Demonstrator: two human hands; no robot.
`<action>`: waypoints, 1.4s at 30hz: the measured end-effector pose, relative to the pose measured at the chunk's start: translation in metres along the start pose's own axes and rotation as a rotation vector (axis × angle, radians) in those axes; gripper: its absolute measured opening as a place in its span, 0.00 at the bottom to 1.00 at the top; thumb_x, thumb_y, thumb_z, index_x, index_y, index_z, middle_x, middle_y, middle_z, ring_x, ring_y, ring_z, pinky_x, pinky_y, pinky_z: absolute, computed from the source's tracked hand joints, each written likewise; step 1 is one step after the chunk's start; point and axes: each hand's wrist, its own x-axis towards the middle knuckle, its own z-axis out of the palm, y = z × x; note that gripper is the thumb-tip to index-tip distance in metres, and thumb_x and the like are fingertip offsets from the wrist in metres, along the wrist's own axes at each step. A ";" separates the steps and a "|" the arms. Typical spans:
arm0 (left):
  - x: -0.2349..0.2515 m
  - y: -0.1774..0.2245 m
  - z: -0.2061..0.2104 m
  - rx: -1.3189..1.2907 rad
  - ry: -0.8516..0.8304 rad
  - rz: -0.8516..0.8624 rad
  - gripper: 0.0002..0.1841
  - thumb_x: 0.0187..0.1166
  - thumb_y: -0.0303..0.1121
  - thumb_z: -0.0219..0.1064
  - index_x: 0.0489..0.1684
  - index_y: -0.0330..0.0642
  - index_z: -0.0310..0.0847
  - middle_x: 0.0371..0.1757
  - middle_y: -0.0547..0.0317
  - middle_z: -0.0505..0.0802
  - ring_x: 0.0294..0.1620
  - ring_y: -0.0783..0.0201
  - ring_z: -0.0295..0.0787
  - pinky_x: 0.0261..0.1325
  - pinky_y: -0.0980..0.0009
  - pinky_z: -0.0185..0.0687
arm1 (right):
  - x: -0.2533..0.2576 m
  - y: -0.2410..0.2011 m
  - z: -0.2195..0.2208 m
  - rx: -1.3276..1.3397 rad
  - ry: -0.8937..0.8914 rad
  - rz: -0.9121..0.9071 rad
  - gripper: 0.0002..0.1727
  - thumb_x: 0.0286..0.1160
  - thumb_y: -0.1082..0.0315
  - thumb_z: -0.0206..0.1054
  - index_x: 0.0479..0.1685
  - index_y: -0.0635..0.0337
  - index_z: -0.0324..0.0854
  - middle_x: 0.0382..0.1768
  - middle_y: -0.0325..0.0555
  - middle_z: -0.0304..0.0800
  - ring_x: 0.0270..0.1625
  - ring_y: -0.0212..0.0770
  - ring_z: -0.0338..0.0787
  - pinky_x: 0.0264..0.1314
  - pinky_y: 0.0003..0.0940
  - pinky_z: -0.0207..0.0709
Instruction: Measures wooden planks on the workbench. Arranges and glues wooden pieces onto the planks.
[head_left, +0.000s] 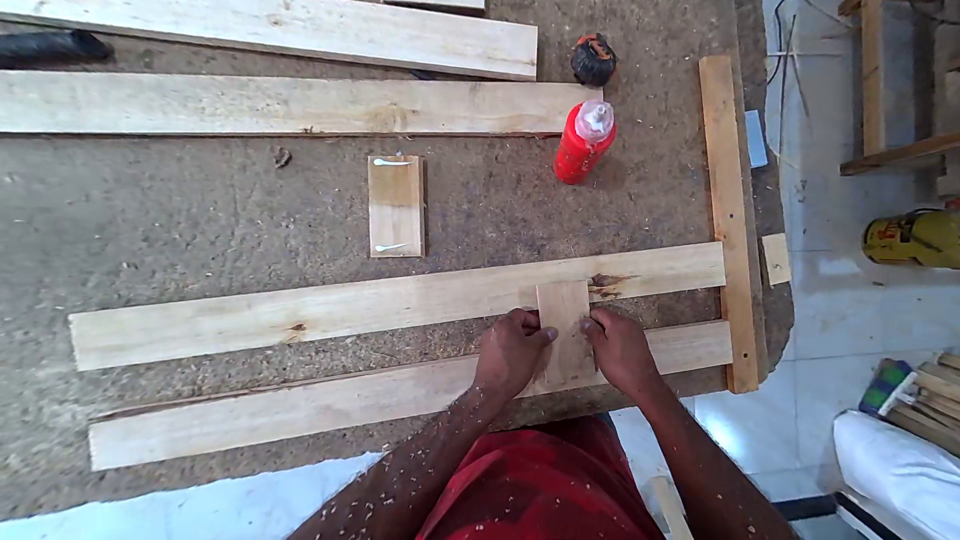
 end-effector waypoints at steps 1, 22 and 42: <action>0.000 0.000 0.000 0.007 -0.001 0.000 0.15 0.72 0.47 0.80 0.46 0.49 0.88 0.37 0.64 0.97 0.40 0.65 0.95 0.50 0.54 0.91 | 0.000 0.000 0.001 0.003 0.004 -0.003 0.17 0.90 0.53 0.59 0.43 0.53 0.87 0.32 0.43 0.88 0.37 0.42 0.89 0.44 0.47 0.85; 0.001 -0.013 -0.006 0.111 -0.064 0.012 0.09 0.79 0.49 0.72 0.38 0.58 0.95 0.30 0.72 0.95 0.33 0.71 0.91 0.43 0.58 0.88 | -0.007 0.006 0.007 0.006 -0.042 0.029 0.17 0.90 0.53 0.60 0.41 0.52 0.89 0.32 0.41 0.88 0.38 0.40 0.89 0.45 0.45 0.84; 0.002 -0.012 -0.005 0.058 -0.105 0.019 0.11 0.85 0.45 0.67 0.38 0.54 0.93 0.27 0.70 0.95 0.24 0.70 0.90 0.35 0.63 0.90 | -0.004 0.002 0.007 -0.025 -0.029 0.051 0.17 0.90 0.53 0.59 0.44 0.52 0.90 0.37 0.43 0.91 0.42 0.42 0.91 0.50 0.49 0.85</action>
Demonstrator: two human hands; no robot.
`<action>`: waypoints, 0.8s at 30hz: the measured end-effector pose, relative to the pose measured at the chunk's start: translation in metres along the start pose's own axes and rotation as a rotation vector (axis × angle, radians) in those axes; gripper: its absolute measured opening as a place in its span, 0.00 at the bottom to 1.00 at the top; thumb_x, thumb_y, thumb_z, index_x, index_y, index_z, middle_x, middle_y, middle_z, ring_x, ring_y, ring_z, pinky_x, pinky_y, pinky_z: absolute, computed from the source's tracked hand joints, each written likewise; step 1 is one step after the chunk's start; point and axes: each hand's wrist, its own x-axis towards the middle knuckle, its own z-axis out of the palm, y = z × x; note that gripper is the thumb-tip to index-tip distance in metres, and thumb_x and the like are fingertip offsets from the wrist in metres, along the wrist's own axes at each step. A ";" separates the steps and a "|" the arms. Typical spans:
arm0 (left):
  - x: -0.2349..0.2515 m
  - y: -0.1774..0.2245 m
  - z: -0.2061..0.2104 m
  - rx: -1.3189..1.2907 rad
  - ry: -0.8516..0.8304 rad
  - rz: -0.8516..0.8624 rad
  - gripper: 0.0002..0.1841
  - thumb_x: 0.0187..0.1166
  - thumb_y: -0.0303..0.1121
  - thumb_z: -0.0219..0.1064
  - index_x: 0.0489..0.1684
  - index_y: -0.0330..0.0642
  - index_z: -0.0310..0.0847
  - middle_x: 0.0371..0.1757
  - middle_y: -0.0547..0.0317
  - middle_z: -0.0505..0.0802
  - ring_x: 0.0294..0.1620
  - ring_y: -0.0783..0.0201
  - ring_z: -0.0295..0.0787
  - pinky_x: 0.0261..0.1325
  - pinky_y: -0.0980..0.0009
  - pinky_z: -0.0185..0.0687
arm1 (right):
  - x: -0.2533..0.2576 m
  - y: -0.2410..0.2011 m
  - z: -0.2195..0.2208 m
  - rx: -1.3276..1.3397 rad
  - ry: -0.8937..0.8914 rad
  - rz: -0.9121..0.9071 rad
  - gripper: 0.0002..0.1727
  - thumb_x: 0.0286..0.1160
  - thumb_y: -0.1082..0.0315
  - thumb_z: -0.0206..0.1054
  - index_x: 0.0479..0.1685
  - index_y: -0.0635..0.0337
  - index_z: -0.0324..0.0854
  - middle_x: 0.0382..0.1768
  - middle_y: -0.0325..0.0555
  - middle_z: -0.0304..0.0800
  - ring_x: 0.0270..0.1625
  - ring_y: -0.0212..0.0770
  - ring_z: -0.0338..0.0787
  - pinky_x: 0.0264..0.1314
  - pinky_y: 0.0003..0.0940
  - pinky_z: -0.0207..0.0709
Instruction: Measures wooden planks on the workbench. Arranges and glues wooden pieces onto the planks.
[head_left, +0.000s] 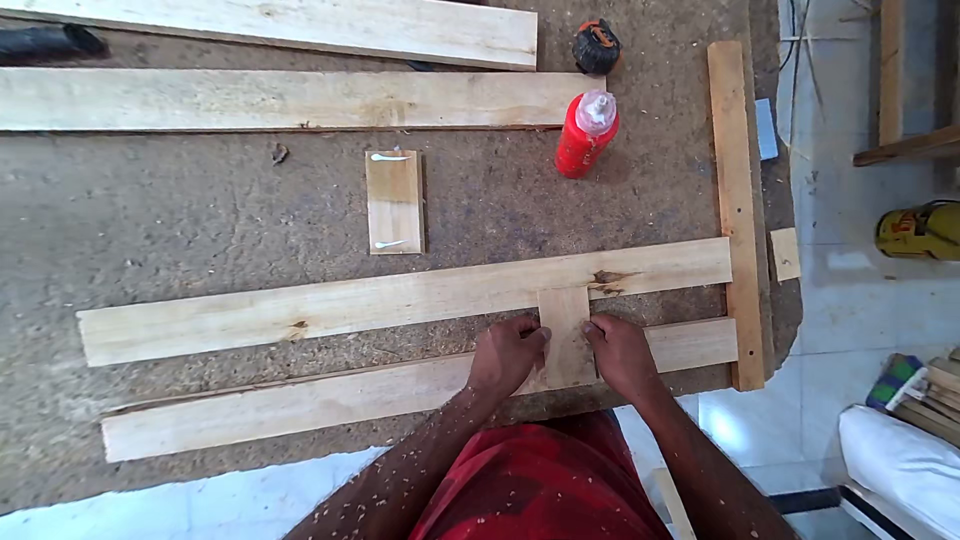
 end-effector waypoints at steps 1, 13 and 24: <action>0.000 0.000 0.000 0.000 0.001 -0.001 0.11 0.85 0.45 0.67 0.38 0.54 0.93 0.26 0.70 0.95 0.23 0.70 0.90 0.35 0.63 0.90 | 0.000 0.000 0.000 -0.003 0.001 -0.002 0.17 0.90 0.53 0.59 0.44 0.52 0.90 0.37 0.43 0.91 0.42 0.42 0.91 0.49 0.48 0.85; 0.003 -0.002 0.001 -0.004 0.023 0.004 0.10 0.83 0.45 0.69 0.38 0.55 0.93 0.27 0.71 0.95 0.24 0.71 0.90 0.34 0.63 0.90 | 0.000 -0.003 0.000 -0.008 0.010 0.019 0.17 0.90 0.52 0.59 0.46 0.52 0.91 0.38 0.42 0.92 0.43 0.41 0.91 0.51 0.47 0.85; 0.005 -0.005 0.000 -0.018 0.036 -0.013 0.09 0.82 0.46 0.70 0.38 0.55 0.93 0.27 0.71 0.95 0.24 0.70 0.91 0.35 0.63 0.91 | 0.003 -0.009 0.000 -0.027 -0.018 0.047 0.18 0.90 0.52 0.59 0.44 0.51 0.90 0.35 0.41 0.91 0.41 0.41 0.91 0.48 0.47 0.85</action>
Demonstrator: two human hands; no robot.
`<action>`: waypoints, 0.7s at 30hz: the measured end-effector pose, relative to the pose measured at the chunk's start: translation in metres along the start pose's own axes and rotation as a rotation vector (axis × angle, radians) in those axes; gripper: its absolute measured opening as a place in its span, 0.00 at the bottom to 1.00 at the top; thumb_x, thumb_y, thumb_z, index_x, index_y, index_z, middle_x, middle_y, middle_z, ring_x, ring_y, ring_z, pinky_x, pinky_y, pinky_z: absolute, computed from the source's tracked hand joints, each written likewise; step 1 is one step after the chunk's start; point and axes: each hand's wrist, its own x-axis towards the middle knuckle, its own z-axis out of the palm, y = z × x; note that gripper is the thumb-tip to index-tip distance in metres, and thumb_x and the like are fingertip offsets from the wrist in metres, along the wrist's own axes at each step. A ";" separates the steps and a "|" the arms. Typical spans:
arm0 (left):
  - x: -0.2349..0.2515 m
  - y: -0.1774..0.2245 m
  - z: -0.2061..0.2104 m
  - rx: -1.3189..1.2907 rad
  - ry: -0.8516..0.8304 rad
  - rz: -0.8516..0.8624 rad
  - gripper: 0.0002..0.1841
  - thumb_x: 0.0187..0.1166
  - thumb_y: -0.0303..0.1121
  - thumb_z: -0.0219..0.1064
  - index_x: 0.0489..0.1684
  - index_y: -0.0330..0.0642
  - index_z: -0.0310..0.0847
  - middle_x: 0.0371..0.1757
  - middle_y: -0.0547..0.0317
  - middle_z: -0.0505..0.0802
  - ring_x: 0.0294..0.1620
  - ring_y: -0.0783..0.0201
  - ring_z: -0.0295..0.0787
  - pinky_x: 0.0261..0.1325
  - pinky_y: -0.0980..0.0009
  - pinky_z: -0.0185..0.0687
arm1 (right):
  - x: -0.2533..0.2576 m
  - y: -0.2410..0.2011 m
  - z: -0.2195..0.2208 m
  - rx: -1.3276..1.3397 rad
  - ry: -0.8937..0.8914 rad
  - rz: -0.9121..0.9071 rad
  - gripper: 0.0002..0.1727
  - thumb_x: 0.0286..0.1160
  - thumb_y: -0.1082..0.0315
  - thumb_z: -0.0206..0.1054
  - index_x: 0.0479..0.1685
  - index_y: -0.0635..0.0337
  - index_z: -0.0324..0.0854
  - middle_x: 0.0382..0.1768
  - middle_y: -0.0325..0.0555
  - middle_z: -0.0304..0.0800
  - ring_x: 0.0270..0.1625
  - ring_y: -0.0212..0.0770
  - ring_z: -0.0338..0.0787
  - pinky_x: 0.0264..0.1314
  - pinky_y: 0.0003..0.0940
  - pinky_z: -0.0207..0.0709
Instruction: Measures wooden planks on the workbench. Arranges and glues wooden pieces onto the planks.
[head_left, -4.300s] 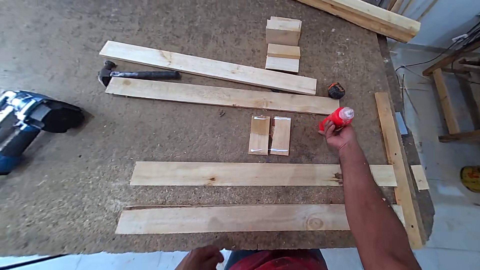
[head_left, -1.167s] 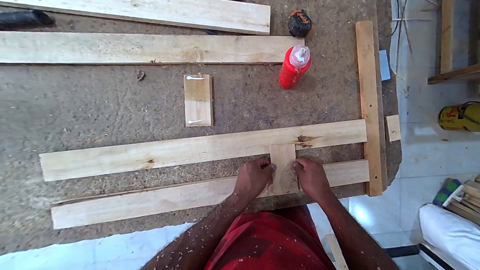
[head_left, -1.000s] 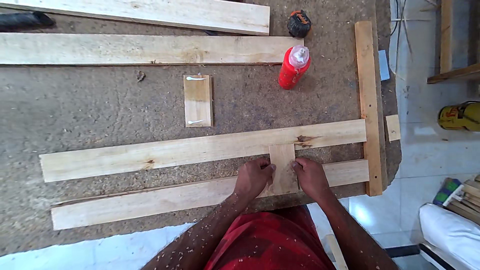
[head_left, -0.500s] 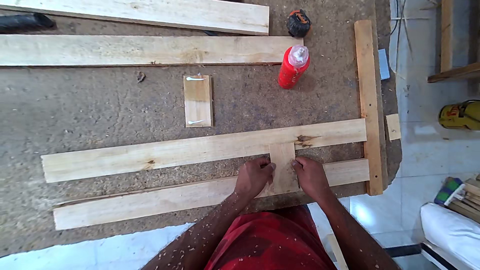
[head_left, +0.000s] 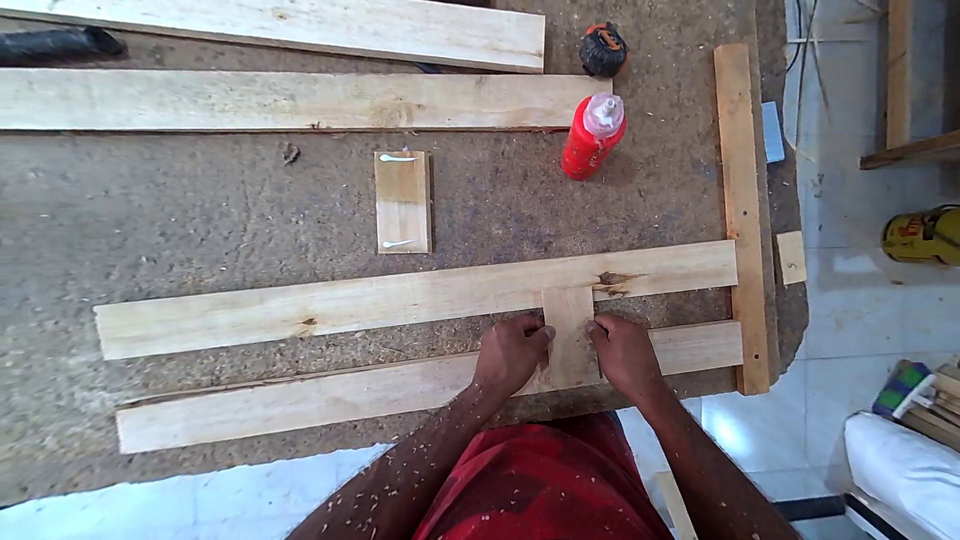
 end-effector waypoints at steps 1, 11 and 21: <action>0.000 0.000 0.000 -0.005 -0.009 0.001 0.10 0.82 0.46 0.70 0.38 0.55 0.93 0.27 0.70 0.95 0.24 0.70 0.91 0.35 0.63 0.92 | 0.000 0.000 0.000 -0.003 0.000 -0.001 0.18 0.90 0.52 0.59 0.43 0.51 0.90 0.35 0.41 0.91 0.40 0.42 0.91 0.48 0.48 0.85; 0.035 0.024 -0.141 0.224 0.587 0.099 0.35 0.75 0.61 0.71 0.71 0.43 0.82 0.64 0.42 0.90 0.66 0.39 0.86 0.66 0.33 0.80 | -0.019 0.013 -0.034 -0.002 0.355 -0.231 0.23 0.87 0.47 0.58 0.55 0.55 0.92 0.40 0.47 0.95 0.40 0.46 0.94 0.46 0.54 0.89; 0.032 0.014 -0.203 -0.255 0.373 0.169 0.36 0.66 0.43 0.80 0.75 0.42 0.73 0.55 0.45 0.93 0.51 0.49 0.93 0.53 0.45 0.90 | -0.025 -0.074 -0.003 0.247 0.216 -0.473 0.22 0.82 0.49 0.66 0.61 0.57 0.87 0.47 0.43 0.94 0.46 0.37 0.94 0.50 0.42 0.91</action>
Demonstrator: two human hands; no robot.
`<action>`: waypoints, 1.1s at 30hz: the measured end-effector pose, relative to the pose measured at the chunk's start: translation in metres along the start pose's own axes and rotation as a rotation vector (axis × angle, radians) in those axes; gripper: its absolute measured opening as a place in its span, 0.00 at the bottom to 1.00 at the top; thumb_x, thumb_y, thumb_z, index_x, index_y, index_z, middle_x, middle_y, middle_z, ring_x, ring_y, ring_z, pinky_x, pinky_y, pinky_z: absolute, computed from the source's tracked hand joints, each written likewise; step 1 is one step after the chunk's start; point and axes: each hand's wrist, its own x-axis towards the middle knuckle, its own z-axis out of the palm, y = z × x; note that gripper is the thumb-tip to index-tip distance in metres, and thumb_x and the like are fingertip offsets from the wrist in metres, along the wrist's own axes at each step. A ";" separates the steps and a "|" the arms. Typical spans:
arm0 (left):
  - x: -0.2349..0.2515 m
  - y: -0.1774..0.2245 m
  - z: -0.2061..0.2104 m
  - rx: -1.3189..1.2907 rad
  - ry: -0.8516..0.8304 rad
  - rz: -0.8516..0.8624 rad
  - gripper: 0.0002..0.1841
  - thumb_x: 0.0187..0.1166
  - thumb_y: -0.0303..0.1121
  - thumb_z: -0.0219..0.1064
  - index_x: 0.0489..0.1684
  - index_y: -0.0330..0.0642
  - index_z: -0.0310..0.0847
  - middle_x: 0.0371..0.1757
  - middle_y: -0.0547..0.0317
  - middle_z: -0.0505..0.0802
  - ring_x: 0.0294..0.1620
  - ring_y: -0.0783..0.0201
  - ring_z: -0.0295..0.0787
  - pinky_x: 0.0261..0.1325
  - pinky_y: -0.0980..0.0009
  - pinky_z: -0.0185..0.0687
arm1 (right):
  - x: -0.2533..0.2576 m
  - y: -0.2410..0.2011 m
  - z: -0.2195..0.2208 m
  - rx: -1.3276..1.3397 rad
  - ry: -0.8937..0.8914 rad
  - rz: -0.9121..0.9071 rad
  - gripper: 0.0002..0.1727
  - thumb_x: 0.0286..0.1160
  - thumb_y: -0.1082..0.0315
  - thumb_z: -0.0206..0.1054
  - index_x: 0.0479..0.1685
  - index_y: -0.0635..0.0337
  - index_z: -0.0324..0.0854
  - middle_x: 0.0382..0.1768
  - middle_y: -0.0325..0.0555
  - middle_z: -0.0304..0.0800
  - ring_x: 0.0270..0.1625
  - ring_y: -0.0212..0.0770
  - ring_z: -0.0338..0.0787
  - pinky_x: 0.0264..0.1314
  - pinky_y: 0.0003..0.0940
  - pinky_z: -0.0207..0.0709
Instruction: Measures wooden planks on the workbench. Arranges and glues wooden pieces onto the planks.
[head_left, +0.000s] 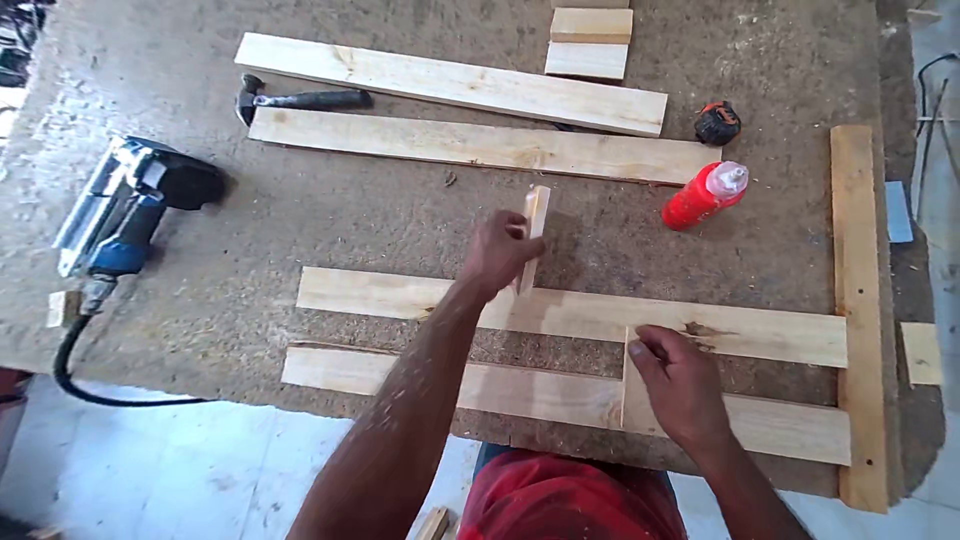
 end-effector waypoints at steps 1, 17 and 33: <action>-0.025 -0.009 -0.007 -0.252 -0.147 0.065 0.31 0.70 0.40 0.75 0.74 0.41 0.73 0.53 0.48 0.93 0.48 0.54 0.93 0.50 0.52 0.92 | 0.003 -0.009 0.013 0.092 -0.049 0.004 0.26 0.82 0.47 0.66 0.68 0.57 0.83 0.53 0.44 0.93 0.51 0.37 0.94 0.54 0.42 0.92; -0.113 -0.203 -0.106 0.220 -0.273 -0.073 0.15 0.88 0.46 0.62 0.42 0.49 0.92 0.43 0.60 0.92 0.45 0.61 0.90 0.52 0.50 0.86 | -0.016 -0.091 0.230 -0.167 -0.383 0.212 0.27 0.91 0.45 0.53 0.45 0.59 0.88 0.38 0.49 0.90 0.45 0.49 0.91 0.53 0.53 0.85; -0.077 -0.223 -0.125 0.349 -0.308 -0.093 0.23 0.92 0.50 0.53 0.33 0.48 0.88 0.25 0.57 0.89 0.31 0.56 0.89 0.40 0.47 0.84 | 0.012 -0.120 0.268 -0.419 -0.369 0.270 0.30 0.92 0.42 0.48 0.33 0.53 0.84 0.31 0.45 0.86 0.40 0.47 0.90 0.44 0.51 0.82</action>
